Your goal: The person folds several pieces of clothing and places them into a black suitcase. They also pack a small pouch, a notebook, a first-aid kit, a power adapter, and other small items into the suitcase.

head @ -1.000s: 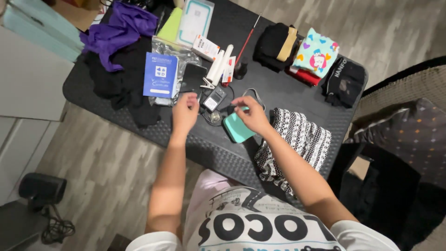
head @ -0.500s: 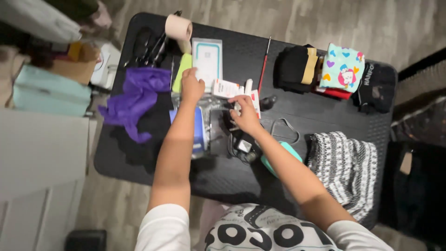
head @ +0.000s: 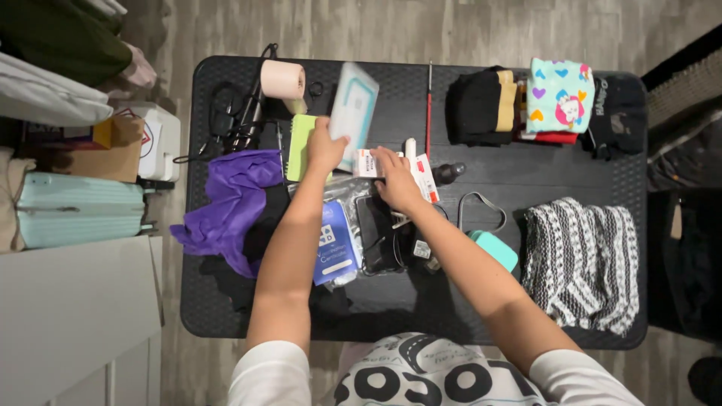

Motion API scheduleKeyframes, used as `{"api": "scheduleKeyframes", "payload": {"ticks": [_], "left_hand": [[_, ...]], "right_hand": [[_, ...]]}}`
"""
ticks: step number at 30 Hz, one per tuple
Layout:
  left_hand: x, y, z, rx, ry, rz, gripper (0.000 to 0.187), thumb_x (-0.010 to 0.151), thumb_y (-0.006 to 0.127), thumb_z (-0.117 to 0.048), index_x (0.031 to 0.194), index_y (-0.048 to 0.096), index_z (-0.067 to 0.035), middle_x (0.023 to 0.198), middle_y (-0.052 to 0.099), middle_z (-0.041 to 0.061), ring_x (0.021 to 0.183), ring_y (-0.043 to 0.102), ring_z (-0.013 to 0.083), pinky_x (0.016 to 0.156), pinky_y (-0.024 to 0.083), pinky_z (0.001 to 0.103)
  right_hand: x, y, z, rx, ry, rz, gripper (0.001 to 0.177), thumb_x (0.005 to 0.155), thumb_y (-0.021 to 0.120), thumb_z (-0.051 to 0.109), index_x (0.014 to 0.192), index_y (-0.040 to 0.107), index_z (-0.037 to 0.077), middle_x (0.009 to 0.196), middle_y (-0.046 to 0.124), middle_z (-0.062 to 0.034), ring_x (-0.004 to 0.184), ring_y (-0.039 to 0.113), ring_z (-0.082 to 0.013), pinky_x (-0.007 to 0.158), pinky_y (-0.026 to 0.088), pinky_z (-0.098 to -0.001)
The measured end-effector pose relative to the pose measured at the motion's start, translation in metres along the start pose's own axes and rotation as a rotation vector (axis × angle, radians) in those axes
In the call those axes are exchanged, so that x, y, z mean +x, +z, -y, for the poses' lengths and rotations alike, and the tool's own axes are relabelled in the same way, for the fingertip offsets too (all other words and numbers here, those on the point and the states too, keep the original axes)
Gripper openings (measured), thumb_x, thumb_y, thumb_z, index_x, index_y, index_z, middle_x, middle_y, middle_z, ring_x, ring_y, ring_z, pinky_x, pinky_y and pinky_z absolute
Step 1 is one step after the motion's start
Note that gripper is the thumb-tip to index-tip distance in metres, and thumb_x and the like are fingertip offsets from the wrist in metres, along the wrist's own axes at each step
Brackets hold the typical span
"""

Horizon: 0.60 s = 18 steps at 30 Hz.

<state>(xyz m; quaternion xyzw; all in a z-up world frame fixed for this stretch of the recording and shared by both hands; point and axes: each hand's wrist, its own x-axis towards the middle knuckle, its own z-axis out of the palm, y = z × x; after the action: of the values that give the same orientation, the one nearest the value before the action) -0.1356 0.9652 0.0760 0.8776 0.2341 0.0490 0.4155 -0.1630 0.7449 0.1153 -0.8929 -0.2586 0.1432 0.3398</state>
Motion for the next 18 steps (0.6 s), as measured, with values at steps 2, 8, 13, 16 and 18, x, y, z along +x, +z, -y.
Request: {"api": "scheduleKeyframes", "payload": {"ticks": [2, 8, 13, 16, 18], "left_hand": [[-0.012, -0.013, -0.023, 0.108, -0.053, 0.018, 0.05, 0.09, 0.075, -0.021, 0.135, 0.054, -0.013, 0.107, 0.074, 0.022, 0.101, 0.07, 0.0433, 0.085, 0.052, 0.052], [-0.062, -0.053, -0.086, -0.178, 0.234, -0.183, 0.05, 0.093, 0.077, -0.015, 0.135, 0.049, -0.012, 0.116, 0.073, 0.02, 0.104, 0.074, 0.0368, 0.088, 0.056, 0.043], [-0.136, -0.042, -0.121, -0.744, 0.093, 0.219, 0.054, 0.094, 0.071, -0.006, 0.138, 0.041, -0.001, 0.128, 0.064, 0.015, 0.118, 0.063, 0.0231, 0.102, 0.051, 0.035], [-0.202, -0.008, -0.143, -0.859, 0.009, 0.385, 0.058, 0.091, 0.068, -0.003, 0.141, 0.039, -0.003, 0.133, 0.06, 0.013, 0.122, 0.059, 0.0198, 0.105, 0.048, 0.033], [-0.245, 0.026, -0.158, -0.89, 0.011, 0.465, 0.058, 0.092, 0.068, -0.002, 0.142, 0.039, -0.002, 0.135, 0.058, 0.013, 0.125, 0.057, 0.02, 0.107, 0.047, 0.033]], "right_hand": [[-0.004, 0.001, -0.004, -0.011, -0.047, -0.011, 0.066, 0.079, 0.076, 0.003, 0.14, 0.052, 0.013, 0.149, 0.048, -0.0147, 0.135, 0.045, -0.0423, 0.115, 0.039, -0.0474], [-0.048, -0.016, -0.006, 0.302, -0.03, -0.152, 0.04, 0.096, 0.067, 0.01, 0.136, 0.059, 0.01, 0.134, 0.061, -0.0118, 0.124, 0.063, -0.0322, 0.109, 0.049, -0.0388], [-0.118, -0.06, -0.023, 1.122, 0.169, -0.188, 0.039, 0.107, 0.054, 0.018, 0.144, 0.052, 0.005, 0.135, 0.064, -0.0077, 0.12, 0.061, -0.017, 0.1, 0.049, -0.0309], [-0.179, -0.088, -0.044, 1.225, 0.12, -0.214, 0.049, 0.101, 0.062, 0.012, 0.146, 0.047, 0.003, 0.13, 0.062, -0.0082, 0.115, 0.061, -0.013, 0.098, 0.051, -0.0299], [-0.223, -0.106, -0.063, 1.139, 0.142, -0.23, 0.05, 0.098, 0.067, 0.008, 0.144, 0.048, 0.0, 0.128, 0.063, -0.0086, 0.113, 0.062, -0.0125, 0.098, 0.052, -0.0297]]}}
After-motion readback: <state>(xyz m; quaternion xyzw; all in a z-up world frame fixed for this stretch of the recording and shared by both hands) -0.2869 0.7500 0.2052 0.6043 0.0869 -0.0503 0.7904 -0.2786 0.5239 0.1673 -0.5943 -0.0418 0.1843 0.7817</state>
